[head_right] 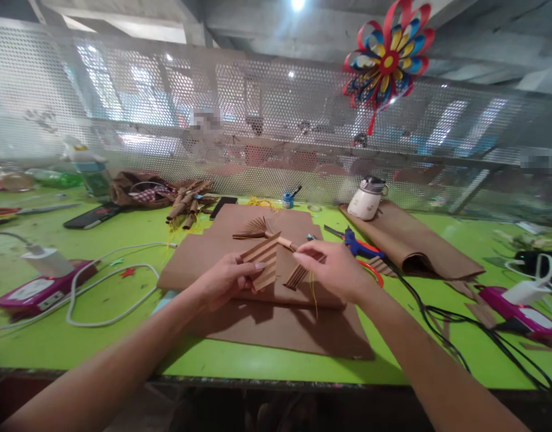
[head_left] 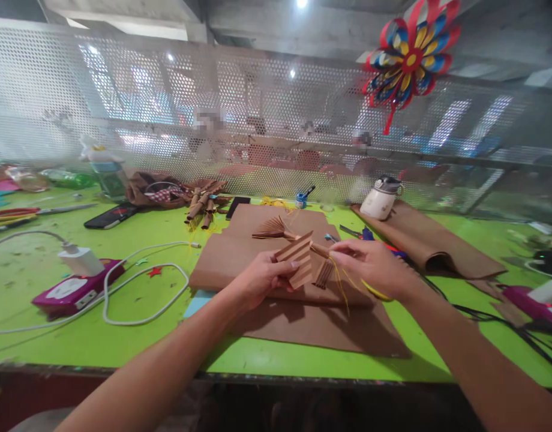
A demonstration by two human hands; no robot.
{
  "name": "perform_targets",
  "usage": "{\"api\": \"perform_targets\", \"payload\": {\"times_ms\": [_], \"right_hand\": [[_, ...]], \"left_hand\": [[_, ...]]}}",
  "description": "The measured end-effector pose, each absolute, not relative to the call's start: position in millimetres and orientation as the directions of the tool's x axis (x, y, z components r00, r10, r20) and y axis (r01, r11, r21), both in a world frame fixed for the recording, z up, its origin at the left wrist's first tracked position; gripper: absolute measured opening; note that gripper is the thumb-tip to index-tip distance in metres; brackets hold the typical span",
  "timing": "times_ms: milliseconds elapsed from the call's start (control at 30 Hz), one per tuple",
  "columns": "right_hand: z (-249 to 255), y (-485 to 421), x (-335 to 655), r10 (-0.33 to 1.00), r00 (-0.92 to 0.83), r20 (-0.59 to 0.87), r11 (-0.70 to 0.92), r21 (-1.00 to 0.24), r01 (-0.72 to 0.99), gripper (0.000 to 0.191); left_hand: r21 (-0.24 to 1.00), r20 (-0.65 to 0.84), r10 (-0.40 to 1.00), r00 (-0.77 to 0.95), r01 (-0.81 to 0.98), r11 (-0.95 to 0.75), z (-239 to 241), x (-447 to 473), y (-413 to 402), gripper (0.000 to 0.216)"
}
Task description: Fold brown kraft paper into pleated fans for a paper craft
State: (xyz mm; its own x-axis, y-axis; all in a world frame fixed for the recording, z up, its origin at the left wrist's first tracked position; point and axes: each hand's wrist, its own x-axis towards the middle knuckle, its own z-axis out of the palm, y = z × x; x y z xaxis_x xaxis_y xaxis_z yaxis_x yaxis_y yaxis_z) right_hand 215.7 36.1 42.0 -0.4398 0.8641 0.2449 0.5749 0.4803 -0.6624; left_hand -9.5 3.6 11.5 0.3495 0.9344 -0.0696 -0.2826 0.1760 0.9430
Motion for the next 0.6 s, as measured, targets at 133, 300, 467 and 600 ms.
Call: {"api": "perform_targets", "payload": {"times_ms": [133, 300, 467, 600], "right_hand": [[36, 26, 176, 0.823, -0.546, 0.157, 0.423, -0.810, 0.406, 0.029], [18, 29, 162, 0.846, -0.513, 0.147, 0.263, -0.951, 0.162, 0.029], [13, 28, 167, 0.828, -0.557, 0.069, 0.115, -0.992, 0.048, 0.024], [8, 28, 169, 0.829, -0.558, 0.044, 0.102, -0.992, 0.074, 0.026]], "left_hand": [[0.943, -0.005, 0.939, 0.343, -0.310, 0.118, 12, -10, 2, 0.034], [0.973, -0.006, 0.960, 0.278, -0.222, 0.071, 13, -10, 3, 0.029], [0.996, 0.081, 0.984, 0.160, -0.059, -0.073, 14, -7, 5, 0.024], [0.993, 0.083, 0.977, 0.197, 0.062, -0.097, 10, -3, 5, 0.021]]}}
